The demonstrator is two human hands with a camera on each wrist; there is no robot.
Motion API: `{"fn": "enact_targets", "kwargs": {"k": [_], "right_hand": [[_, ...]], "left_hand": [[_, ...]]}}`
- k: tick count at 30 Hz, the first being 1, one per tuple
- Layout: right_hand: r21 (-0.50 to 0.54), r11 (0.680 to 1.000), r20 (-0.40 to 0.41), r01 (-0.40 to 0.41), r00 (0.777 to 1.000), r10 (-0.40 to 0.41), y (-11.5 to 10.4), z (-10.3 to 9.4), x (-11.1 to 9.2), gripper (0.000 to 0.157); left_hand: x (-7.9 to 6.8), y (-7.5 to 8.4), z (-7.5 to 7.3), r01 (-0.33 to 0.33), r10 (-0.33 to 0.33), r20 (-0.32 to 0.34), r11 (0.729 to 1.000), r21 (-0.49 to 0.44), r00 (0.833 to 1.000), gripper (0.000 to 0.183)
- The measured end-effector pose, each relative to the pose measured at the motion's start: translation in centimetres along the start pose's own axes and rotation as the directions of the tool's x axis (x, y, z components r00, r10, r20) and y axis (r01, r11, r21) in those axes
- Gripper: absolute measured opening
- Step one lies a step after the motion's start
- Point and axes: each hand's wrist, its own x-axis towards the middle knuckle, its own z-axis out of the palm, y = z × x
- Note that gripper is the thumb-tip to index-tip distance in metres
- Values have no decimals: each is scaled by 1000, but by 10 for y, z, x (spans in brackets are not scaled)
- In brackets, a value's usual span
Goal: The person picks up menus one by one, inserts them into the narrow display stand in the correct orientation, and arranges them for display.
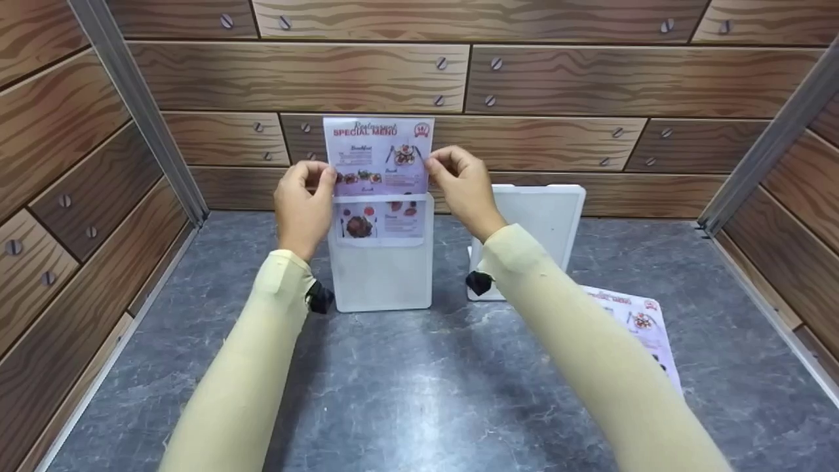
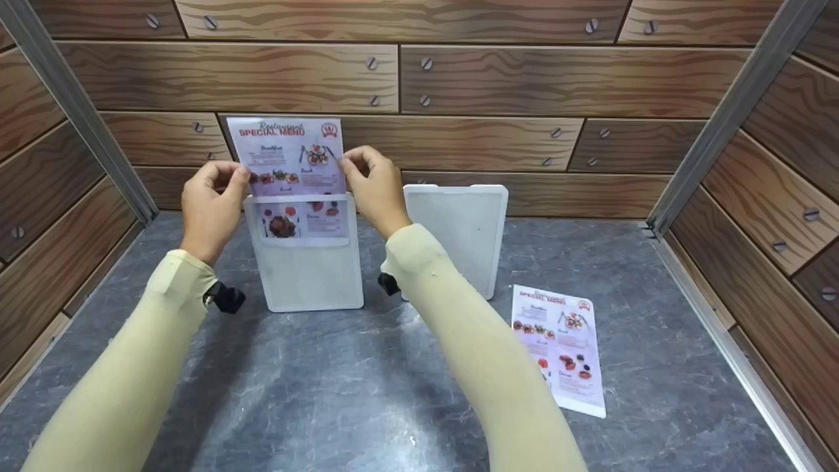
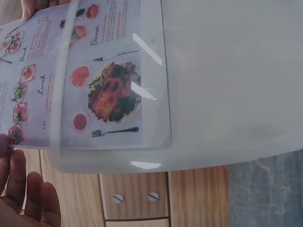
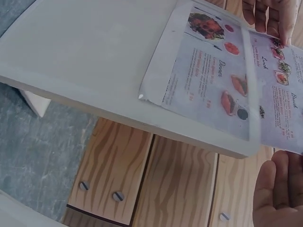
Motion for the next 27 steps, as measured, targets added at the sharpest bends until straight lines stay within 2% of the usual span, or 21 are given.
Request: {"fn": "enact_targets", "kwargs": {"k": [6,11,14,19,23,27], "right_hand": [[-75,997,12,-15,1000,16,7,3,-7,16],[-141,990,11,-8,1000,10,11,6,-12,15],[-155,988,2,-13,1000,14,10,6,-13,14],[-145,989,11,-15,1000,17,6,6,-12,16],[-118,993,36,-3,999,7,2,4,-10,16],[-116,993,60,-1,998,8,2,4,-11,17]], "left_hand": [[-10,-15,1,14,-14,7,998,69,1000,14],[-14,-21,2,36,-38,20,995,91,999,14],[-12,-19,2,28,-30,27,997,74,999,15],[-3,-11,-2,-16,16,-24,1000,11,1000,17],[2,-4,-5,-16,15,-33,999,-35,999,18],[2,-2,-6,-5,5,-11,1000,-5,1000,20]]}}
